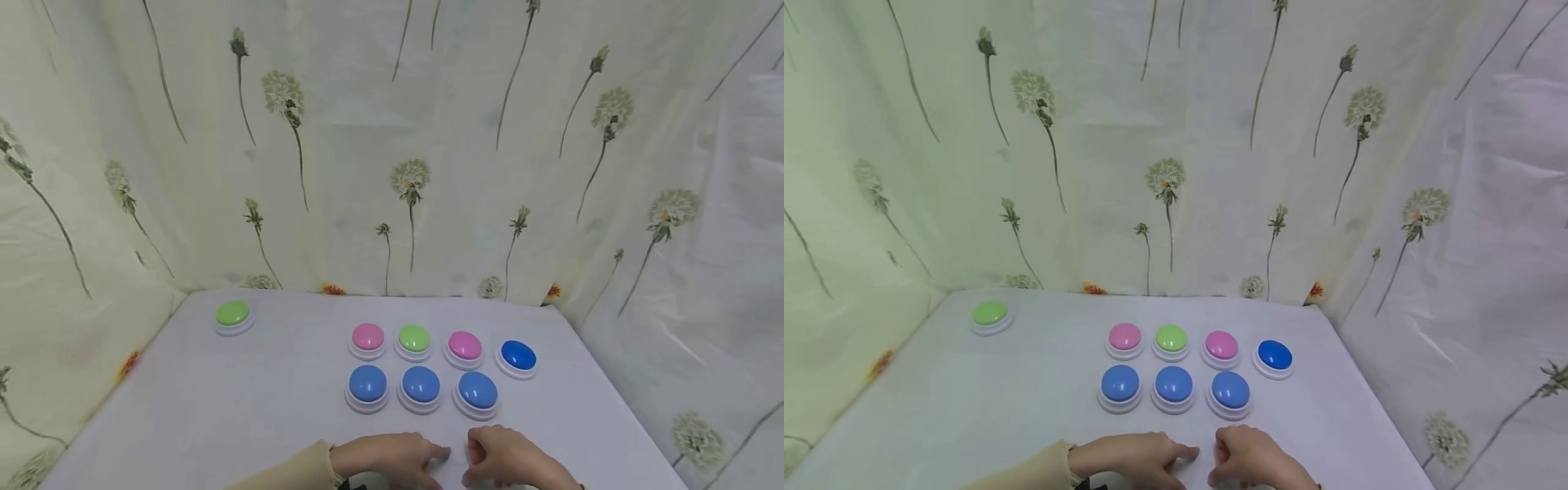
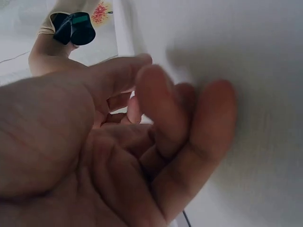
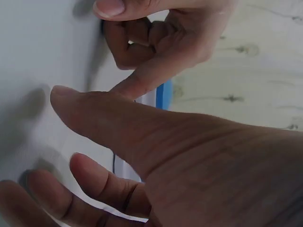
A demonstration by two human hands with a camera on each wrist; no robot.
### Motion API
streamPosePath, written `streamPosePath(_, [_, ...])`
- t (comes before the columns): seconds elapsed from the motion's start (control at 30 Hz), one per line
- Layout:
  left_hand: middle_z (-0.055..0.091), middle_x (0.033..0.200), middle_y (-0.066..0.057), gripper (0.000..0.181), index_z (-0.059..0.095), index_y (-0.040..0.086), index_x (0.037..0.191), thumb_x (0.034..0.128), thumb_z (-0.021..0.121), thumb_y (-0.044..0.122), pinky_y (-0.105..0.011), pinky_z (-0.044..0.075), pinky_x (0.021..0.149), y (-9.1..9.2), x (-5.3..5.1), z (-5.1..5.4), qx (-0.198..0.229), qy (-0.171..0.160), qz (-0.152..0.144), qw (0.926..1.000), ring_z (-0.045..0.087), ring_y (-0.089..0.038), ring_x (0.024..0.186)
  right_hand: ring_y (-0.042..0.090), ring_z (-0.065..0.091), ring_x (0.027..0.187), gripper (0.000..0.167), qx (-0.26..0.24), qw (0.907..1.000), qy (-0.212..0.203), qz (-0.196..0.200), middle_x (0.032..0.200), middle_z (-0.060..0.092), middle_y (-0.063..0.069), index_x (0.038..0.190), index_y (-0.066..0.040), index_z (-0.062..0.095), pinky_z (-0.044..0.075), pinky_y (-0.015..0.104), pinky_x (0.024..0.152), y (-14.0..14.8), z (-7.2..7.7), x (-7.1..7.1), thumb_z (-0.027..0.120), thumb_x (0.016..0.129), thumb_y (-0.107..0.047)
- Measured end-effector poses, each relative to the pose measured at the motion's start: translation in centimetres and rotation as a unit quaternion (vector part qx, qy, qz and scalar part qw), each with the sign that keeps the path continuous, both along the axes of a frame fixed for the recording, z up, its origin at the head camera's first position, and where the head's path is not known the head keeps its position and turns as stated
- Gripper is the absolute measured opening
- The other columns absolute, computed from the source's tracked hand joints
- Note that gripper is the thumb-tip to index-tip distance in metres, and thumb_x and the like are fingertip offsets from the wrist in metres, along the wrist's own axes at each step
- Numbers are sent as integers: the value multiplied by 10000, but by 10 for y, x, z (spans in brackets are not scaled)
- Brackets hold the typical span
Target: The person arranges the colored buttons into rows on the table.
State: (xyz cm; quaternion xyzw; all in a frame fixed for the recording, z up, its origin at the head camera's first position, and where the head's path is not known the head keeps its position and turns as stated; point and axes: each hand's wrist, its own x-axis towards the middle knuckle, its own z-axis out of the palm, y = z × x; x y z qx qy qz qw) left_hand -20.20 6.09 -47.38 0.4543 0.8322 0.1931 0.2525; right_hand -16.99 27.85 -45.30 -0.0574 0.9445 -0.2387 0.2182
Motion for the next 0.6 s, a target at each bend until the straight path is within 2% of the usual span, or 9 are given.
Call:
streamPosePath(0.13, [538,608,99,412,582,189,1329,930,635,278,-150,408,488,-13,4,5,59,149,-225,9996,462,4,471,152,547,602,292,-235,9994,80,254,672,566,-6,814,-169,588,461,270,547,-9,5,3,824,725,-316])
streamPosePath(0.2, [537,616,117,382,609,191,1294,927,637,292,-145,414,483,-19,4,9,169,230,-200,9994,459,19,473,151,555,610,286,-332,9989,118,325,692,581,-11,842,-176,600,489,275,564,-12,8,4,815,736,-331])
streamPosePath(0.4, [582,642,164,300,667,186,1165,905,660,338,-139,459,502,-38,3,20,571,204,8,9982,496,35,415,129,581,643,252,-720,9948,264,665,754,614,-56,928,-199,633,546,272,603,-20,11,4,780,786,-348])
streamPosePath(0.5, [579,644,179,239,686,188,1077,901,662,347,-134,461,509,-50,2,24,571,302,-59,9979,497,47,413,116,584,645,263,-903,9912,429,872,773,621,-82,969,-203,641,542,247,609,-27,12,2,771,798,-355])
streamPosePath(0.6, [574,660,181,188,687,180,1032,908,657,318,-144,468,491,-65,3,27,526,226,-190,9982,508,50,418,105,589,663,299,-1084,9867,611,1048,789,634,-103,1019,-195,643,535,225,628,-35,13,0,774,799,-350])
